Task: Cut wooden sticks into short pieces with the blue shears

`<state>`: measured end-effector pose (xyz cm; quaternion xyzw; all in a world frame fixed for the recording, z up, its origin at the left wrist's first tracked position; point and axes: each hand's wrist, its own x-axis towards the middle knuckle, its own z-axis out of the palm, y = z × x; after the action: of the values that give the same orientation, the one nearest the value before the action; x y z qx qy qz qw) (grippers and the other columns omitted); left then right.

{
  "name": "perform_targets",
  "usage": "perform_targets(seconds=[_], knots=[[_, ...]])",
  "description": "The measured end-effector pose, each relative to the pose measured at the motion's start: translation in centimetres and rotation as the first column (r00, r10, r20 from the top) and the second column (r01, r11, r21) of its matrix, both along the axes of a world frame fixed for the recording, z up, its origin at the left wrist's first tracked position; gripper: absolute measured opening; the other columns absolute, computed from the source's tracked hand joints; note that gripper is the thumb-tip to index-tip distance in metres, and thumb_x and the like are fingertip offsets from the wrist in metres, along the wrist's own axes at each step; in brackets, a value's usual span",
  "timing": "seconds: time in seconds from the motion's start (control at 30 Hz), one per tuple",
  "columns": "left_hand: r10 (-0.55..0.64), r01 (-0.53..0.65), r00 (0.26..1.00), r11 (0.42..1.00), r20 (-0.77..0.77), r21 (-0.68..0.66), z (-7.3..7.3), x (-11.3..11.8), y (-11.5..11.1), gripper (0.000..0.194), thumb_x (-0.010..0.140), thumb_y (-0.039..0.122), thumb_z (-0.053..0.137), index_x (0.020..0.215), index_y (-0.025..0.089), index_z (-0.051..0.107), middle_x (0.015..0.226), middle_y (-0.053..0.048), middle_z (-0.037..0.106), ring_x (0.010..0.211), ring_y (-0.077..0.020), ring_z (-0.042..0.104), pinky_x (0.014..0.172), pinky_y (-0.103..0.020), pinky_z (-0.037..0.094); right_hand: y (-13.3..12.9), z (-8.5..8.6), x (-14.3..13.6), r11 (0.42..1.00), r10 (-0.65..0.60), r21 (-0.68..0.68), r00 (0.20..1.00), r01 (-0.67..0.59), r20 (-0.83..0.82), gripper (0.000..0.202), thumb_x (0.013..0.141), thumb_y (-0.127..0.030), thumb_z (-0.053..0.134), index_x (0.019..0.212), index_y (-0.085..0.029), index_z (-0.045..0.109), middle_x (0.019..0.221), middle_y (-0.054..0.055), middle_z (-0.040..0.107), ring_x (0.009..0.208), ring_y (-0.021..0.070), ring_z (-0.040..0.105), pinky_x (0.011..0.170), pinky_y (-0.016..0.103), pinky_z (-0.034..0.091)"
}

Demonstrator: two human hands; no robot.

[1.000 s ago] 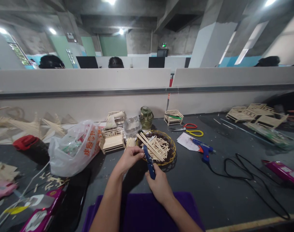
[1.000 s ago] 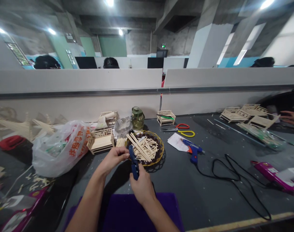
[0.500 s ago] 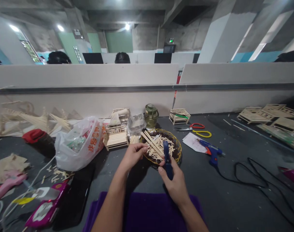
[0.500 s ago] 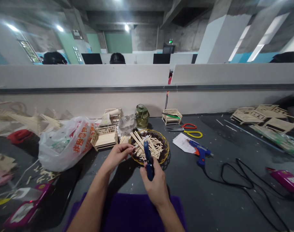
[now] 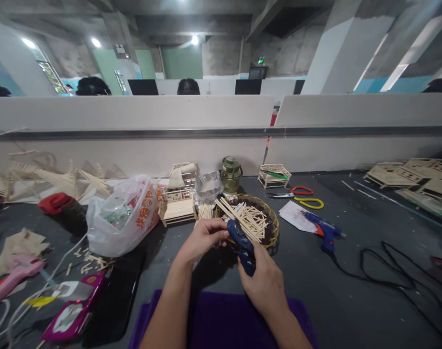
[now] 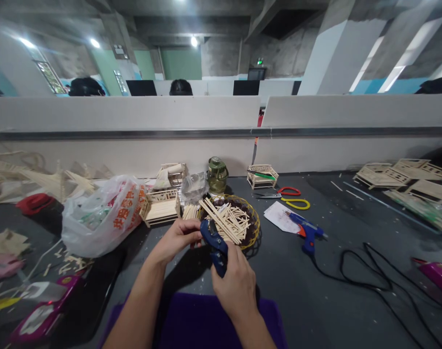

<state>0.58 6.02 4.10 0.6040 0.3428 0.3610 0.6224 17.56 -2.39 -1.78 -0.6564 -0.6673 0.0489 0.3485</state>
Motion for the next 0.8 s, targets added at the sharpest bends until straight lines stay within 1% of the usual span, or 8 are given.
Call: perform_targets(seconds=[0.07,0.13,0.27,0.4,0.57,0.8], knots=[[-0.032,0.032,0.999,0.998,-0.008,0.049,0.03,-0.07,0.02,0.03,0.074,0.04,0.07,0.079,0.011,0.071,0.073,-0.003,0.057,0.058,-0.0083,0.052,0.054,-0.019,0.042,-0.04,0.08,-0.06,1.0,0.017,-0.014,1.0,-0.017,-0.003,0.051,0.078,-0.026,0.051,0.128,-0.018,0.045,0.114,0.011,0.061,0.102,0.0251,0.061,0.086,0.037,0.05],[-0.046,0.047,0.999,0.997,-0.009,0.068,0.09,-0.1,0.02,0.028,0.075,0.039,0.069,0.079,0.011,0.071,0.075,-0.003,0.055,0.059,-0.0083,0.051,0.054,-0.02,0.044,-0.05,0.11,-0.1,0.999,0.019,-0.034,1.0,-0.02,-0.014,0.051,0.078,-0.026,0.051,0.128,-0.018,0.045,0.114,0.011,0.061,0.102,0.0253,0.06,0.086,0.037,0.05],[-0.044,0.045,0.999,0.997,-0.023,0.067,0.16,-0.13,-0.04,0.027,0.077,0.037,0.068,0.082,0.011,0.072,0.075,-0.003,0.053,0.058,-0.0079,0.05,0.053,-0.019,0.044,0.01,-0.18,-0.09,0.998,0.011,-0.055,0.999,-0.013,-0.04,0.049,0.077,-0.027,0.051,0.125,-0.018,0.046,0.111,0.011,0.061,0.1,0.0259,0.061,0.083,0.037,0.05],[-0.046,0.047,0.999,0.997,-0.03,0.054,0.05,-0.23,-0.04,0.029,0.077,0.038,0.068,0.088,0.011,0.072,0.077,-0.004,0.055,0.059,-0.0076,0.05,0.053,-0.018,0.044,0.0,-0.21,-0.19,0.997,0.018,-0.076,0.997,-0.024,-0.079,0.048,0.077,-0.027,0.052,0.124,-0.018,0.047,0.111,0.011,0.061,0.099,0.0252,0.061,0.082,0.036,0.051],[-0.077,0.081,0.995,0.995,-0.065,0.064,-0.18,-0.33,0.07,0.026,0.078,0.036,0.066,0.087,0.013,0.073,0.081,-0.004,0.056,0.059,-0.0076,0.05,0.052,-0.018,0.044,-0.07,0.22,-0.38,0.993,0.041,-0.105,0.994,-0.052,-0.104,0.041,0.078,-0.027,0.052,0.119,-0.019,0.049,0.108,0.01,0.061,0.099,0.0253,0.06,0.083,0.036,0.049],[-0.072,0.081,0.993,0.992,-0.089,0.099,-0.24,-0.26,0.15,0.024,0.078,0.034,0.065,0.086,0.013,0.074,0.082,-0.005,0.056,0.058,-0.008,0.049,0.051,-0.02,0.044,-0.05,0.24,-0.39,0.989,0.037,-0.137,0.993,-0.052,-0.108,0.04,0.08,-0.028,0.051,0.118,-0.019,0.049,0.108,0.01,0.062,0.098,0.025,0.061,0.08,0.034,0.048]])
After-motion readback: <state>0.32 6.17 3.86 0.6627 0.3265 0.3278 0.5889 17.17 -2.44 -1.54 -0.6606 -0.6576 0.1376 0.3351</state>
